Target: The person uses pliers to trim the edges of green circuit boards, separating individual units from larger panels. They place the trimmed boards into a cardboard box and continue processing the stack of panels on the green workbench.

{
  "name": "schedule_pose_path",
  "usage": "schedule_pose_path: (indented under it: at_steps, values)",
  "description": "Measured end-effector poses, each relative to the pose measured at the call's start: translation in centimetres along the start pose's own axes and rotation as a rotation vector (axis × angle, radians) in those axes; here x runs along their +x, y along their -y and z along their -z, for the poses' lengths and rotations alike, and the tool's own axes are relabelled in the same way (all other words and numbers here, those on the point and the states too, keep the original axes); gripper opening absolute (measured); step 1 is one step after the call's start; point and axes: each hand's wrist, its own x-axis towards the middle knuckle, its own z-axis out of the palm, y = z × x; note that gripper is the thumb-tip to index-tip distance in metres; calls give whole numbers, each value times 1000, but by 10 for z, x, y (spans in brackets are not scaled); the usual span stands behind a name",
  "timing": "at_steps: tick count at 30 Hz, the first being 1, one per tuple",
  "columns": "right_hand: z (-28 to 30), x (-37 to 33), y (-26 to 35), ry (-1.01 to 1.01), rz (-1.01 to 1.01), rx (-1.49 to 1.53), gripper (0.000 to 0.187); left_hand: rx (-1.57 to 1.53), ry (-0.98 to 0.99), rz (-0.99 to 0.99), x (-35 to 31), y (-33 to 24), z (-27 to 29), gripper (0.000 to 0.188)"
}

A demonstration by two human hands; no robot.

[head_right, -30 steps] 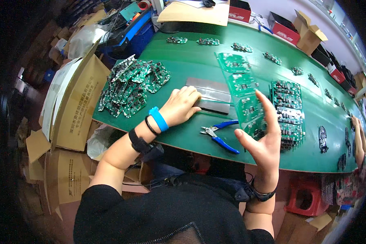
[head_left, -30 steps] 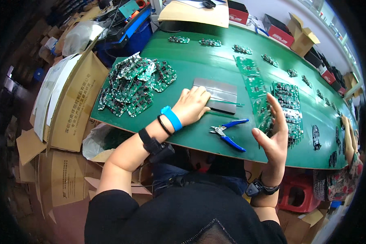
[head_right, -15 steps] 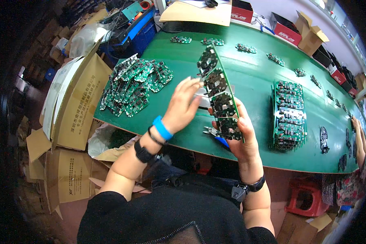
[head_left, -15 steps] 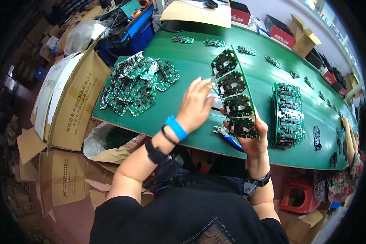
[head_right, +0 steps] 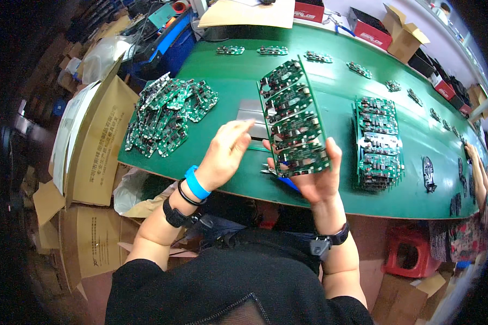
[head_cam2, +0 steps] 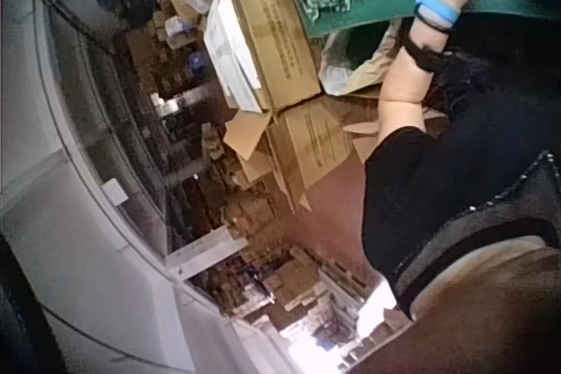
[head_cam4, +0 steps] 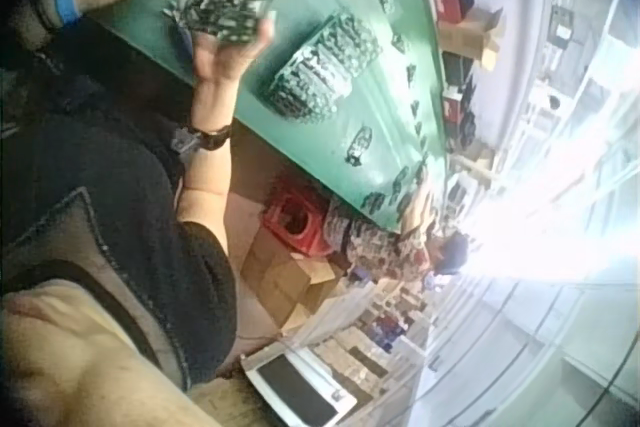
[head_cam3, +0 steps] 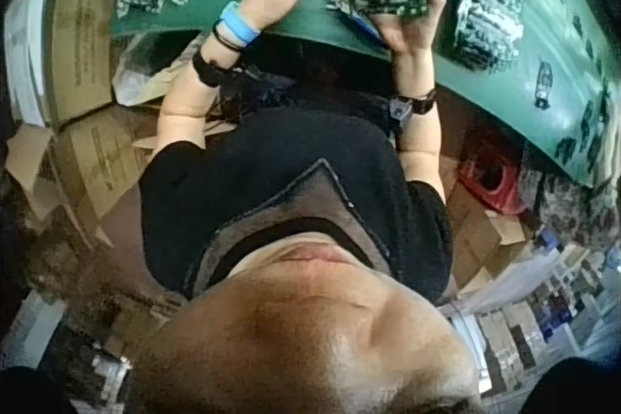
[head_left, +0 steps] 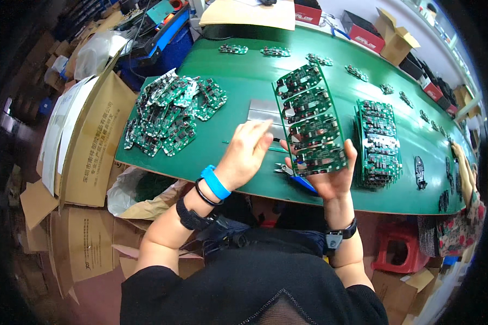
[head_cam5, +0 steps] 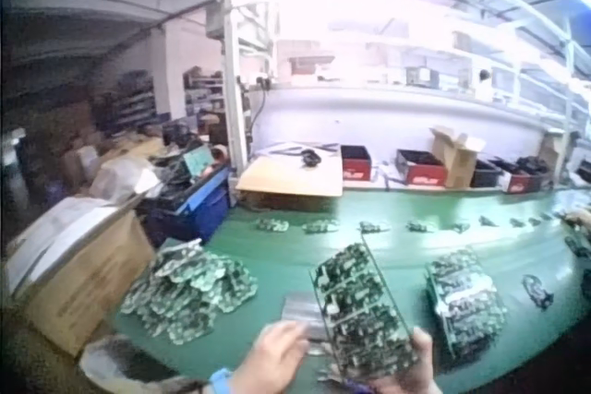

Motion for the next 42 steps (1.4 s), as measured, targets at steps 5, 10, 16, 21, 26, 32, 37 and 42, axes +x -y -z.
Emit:
schedule_pose_path:
  at_steps: [5,10,16,21,26,32,37,42]
  values:
    - [-17,3,-26,-40,383,-1523,79,-1387,-132,303,12,-35,-15,44]
    - [-22,-14,-2,-63,408,-1933,98,-1693,8,424,6,-6,3,48]
    - [22,-47,11,-133,152,-2133,96,-1640,-46,426,-10,3,20,54]
    - [19,-48,21,-103,205,-2017,53,-1670,25,387,-21,11,30,61]
    - [16,-44,29,-336,-8,-907,54,-1648,61,473,-24,7,25,64]
    - [-11,-9,5,-16,398,-1724,53,-1559,57,485,-33,-10,10,56]
    - [-23,7,1,-132,609,-2096,57,-1493,39,506,-39,-20,10,49]
    - [-30,8,1,-127,646,-2166,57,-1384,27,414,-41,-25,11,48]
